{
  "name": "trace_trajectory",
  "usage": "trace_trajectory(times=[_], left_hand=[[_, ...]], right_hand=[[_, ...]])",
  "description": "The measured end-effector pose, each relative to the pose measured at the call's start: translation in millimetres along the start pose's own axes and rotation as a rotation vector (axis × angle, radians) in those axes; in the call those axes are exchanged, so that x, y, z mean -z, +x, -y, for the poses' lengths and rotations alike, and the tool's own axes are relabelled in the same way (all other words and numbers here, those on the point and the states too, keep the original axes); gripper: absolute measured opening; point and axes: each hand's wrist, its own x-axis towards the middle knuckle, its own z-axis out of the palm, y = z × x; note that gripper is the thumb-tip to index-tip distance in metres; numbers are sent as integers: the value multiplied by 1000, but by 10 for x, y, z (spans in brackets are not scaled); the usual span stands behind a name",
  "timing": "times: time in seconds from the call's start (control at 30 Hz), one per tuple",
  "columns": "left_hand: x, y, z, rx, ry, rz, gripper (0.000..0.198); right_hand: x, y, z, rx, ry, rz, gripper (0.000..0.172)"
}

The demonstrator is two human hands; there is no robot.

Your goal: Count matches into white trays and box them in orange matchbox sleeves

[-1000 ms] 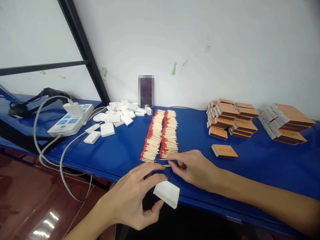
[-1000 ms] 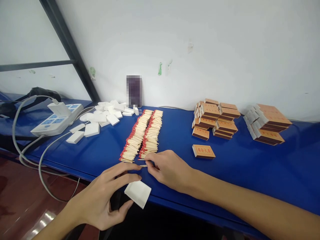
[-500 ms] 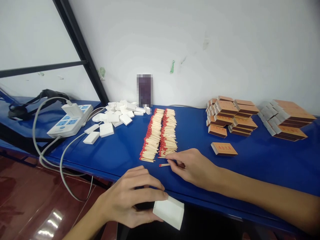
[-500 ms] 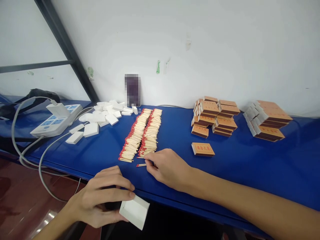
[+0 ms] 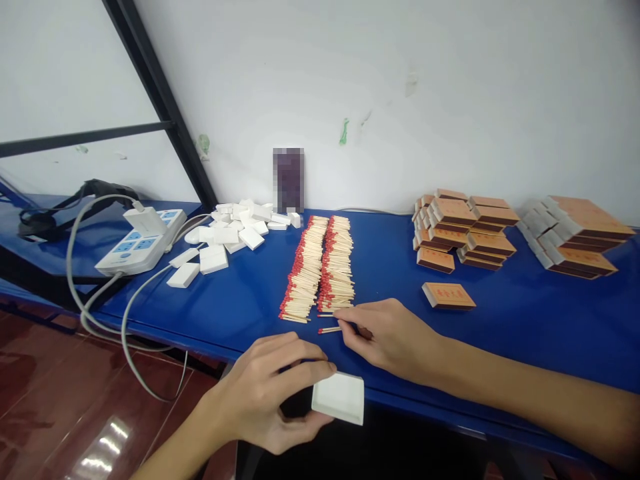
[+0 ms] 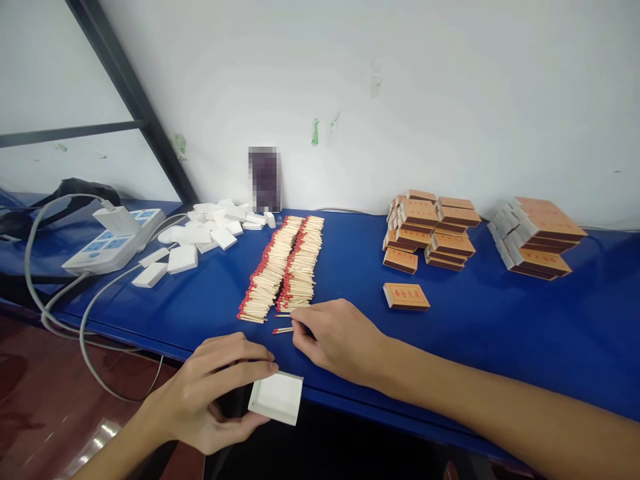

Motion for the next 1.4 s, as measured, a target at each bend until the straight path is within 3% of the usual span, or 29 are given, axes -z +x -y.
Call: trace_trajectory(times=[0.27, 0.77, 1.13, 1.4], left_hand=[[-4, 5, 4, 2, -6, -13, 34], [-12, -6, 25, -9, -53, 14, 37], [4, 2, 16, 69, 80, 27, 30], [-7, 3, 14, 82, 95, 55, 31]], right_hand=[[28, 23, 22, -47, 25, 59, 24], [32, 9, 15, -6, 117, -20, 27], [67, 26, 30, -7, 170, 34, 21], [31, 2, 17, -14, 145, -66, 17]])
